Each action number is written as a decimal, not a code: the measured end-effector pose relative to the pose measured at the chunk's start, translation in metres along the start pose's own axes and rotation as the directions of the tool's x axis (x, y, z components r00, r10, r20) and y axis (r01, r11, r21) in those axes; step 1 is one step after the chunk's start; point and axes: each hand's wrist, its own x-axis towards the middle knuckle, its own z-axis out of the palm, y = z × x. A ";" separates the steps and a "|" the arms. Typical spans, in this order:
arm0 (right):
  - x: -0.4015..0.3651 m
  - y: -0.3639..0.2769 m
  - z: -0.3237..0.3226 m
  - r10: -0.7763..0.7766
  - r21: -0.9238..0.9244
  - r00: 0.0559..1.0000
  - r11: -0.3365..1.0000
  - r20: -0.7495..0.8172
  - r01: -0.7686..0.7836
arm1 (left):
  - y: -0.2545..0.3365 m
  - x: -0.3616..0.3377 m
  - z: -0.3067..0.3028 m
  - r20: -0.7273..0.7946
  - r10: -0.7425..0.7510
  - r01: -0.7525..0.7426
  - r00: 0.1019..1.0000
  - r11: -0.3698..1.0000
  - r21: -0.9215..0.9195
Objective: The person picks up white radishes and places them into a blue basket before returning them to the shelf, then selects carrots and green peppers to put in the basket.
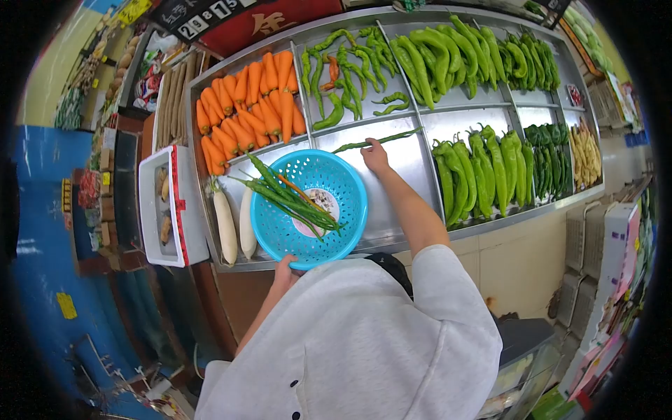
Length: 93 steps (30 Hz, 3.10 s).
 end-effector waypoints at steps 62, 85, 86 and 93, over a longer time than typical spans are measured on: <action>-0.075 -0.128 -0.086 -0.686 -0.701 0.726 0.497 0.043 0.511 | -0.005 0.000 -0.032 -0.054 0.118 -0.123 0.992 0.988 -0.090; -0.042 -0.053 -0.015 -0.613 -0.810 0.741 0.268 0.274 0.521 | 0.003 -0.031 -0.025 -0.024 0.166 -0.168 0.986 0.981 -0.101; -0.039 -0.051 -0.015 -0.600 -0.816 0.749 0.261 0.281 0.516 | 0.004 -0.034 -0.019 -0.013 0.168 -0.168 0.986 0.980 -0.102; -0.033 -0.051 -0.011 -0.502 -0.831 0.822 0.312 0.268 0.461 | 0.003 -0.038 -0.021 -0.002 0.274 -0.274 0.962 0.962 0.008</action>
